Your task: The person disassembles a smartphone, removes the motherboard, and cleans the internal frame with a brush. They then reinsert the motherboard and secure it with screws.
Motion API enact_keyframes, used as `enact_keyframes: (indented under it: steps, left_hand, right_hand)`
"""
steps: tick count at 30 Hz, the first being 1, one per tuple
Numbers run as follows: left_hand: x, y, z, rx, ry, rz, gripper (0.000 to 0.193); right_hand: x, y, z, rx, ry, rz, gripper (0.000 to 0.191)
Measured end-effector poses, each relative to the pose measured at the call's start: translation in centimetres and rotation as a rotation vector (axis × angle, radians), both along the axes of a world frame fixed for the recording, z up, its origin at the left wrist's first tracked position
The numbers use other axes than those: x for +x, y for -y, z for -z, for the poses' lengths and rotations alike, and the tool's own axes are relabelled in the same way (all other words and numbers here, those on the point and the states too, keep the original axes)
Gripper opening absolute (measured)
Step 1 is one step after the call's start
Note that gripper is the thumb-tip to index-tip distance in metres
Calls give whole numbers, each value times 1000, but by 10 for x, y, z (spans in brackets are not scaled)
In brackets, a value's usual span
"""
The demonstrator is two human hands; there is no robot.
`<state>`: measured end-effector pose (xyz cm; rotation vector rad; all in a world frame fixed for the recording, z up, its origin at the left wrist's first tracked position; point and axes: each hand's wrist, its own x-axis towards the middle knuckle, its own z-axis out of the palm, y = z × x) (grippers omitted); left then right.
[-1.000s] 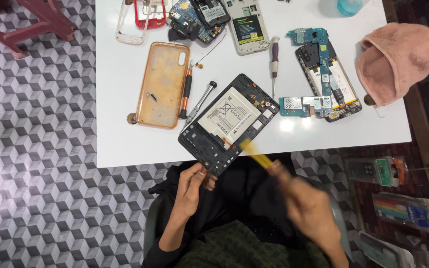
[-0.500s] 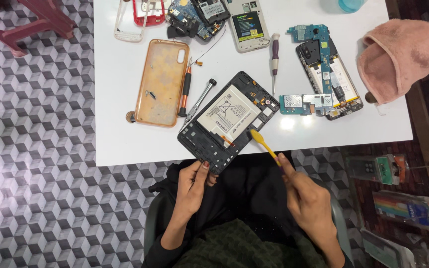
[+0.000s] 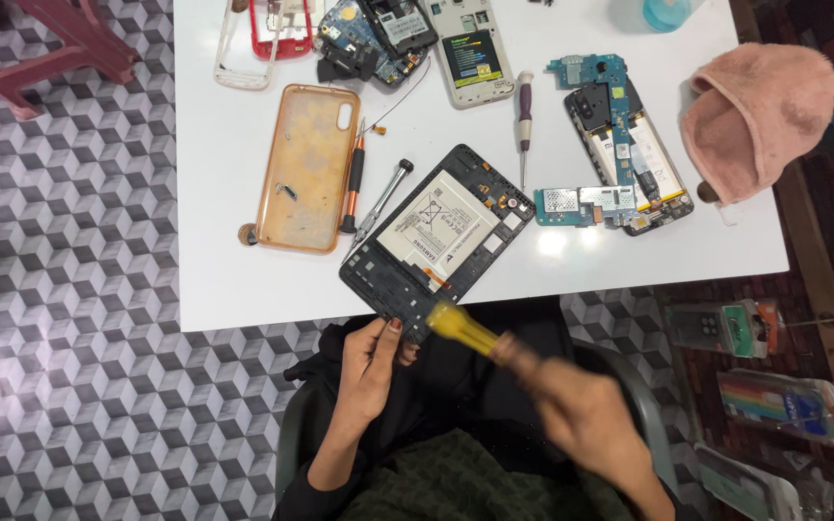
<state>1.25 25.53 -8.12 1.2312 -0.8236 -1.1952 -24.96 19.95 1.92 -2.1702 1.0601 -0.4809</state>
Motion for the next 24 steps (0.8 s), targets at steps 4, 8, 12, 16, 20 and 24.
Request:
enact_keyframes:
  steps: [4,8,12,16,20,24]
  left_hand:
    - [0,0,0,-7,12,-4,42]
    - [2,-1,-1,17,28,2,42]
    - [2,-2,1,15,44,-3,42]
    - [1,-3,4,33,29,-15,41]
    - [2,-6,4,5,34,-17,43]
    - [2,-6,-3,-107,-11,19,47]
  right_hand:
    - [2,4,-2,-30,-45,292,54]
    - [0,7,0,-100,47,115,49]
    - [-7,14,3,-158,-33,368,43]
    - [-15,16,5,148,-105,49,44]
    - [-12,20,9,-187,-56,314,24]
    - [-14,16,12,68,50,-58,52]
